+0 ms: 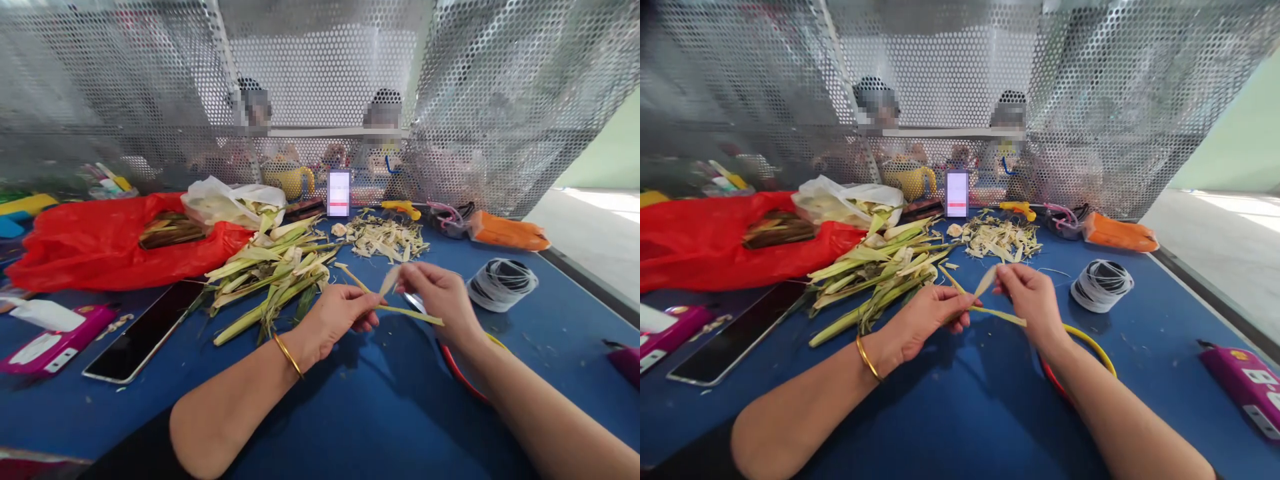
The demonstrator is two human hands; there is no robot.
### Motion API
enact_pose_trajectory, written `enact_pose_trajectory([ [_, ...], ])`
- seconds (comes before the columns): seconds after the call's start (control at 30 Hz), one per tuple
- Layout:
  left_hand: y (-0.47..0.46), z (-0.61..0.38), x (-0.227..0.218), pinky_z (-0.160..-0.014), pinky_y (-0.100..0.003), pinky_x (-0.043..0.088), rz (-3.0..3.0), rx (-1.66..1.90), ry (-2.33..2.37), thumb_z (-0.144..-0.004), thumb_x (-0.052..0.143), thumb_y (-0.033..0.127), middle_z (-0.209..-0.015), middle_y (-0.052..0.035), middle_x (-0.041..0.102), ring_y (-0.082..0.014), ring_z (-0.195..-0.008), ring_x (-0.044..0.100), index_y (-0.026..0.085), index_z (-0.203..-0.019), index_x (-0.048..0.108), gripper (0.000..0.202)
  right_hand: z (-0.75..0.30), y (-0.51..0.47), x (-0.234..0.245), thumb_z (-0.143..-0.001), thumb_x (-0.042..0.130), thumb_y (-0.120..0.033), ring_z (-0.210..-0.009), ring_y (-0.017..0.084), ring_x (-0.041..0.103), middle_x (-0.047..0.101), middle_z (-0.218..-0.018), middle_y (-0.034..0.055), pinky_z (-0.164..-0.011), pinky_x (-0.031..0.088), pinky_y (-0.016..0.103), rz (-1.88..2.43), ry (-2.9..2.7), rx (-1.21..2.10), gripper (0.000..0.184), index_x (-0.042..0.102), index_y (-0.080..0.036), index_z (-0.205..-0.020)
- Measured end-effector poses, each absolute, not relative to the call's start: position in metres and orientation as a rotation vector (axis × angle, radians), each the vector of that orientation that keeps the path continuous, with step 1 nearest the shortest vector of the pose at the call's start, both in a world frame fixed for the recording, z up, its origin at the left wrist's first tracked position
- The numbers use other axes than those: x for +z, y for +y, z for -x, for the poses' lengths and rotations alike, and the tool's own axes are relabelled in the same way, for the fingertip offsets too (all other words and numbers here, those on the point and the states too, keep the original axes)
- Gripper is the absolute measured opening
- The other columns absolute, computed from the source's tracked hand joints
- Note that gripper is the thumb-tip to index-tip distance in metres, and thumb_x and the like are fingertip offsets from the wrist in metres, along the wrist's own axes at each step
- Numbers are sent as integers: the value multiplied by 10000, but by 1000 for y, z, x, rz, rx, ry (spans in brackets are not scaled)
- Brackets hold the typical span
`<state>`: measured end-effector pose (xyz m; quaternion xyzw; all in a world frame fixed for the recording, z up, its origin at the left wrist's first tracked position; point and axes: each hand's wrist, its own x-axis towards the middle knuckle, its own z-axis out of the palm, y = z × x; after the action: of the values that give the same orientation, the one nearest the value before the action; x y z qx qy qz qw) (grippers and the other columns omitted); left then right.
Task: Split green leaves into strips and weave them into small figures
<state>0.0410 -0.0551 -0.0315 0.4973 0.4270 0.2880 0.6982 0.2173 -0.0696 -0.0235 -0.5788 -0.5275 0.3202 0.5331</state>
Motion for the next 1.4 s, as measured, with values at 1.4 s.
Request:
enact_pose_trajectory([
  [1.4, -51, -37, -23, -652, -246, 506, -747, 916, 835, -651, 726, 159, -718, -43, 677, -135, -672, 629, 125, -855, 719, 206, -196, -97, -24, -955, 463, -307, -786, 197, 566, 639, -829, 59, -730, 364, 322, 1304, -2056, -44, 215, 561, -209, -790],
])
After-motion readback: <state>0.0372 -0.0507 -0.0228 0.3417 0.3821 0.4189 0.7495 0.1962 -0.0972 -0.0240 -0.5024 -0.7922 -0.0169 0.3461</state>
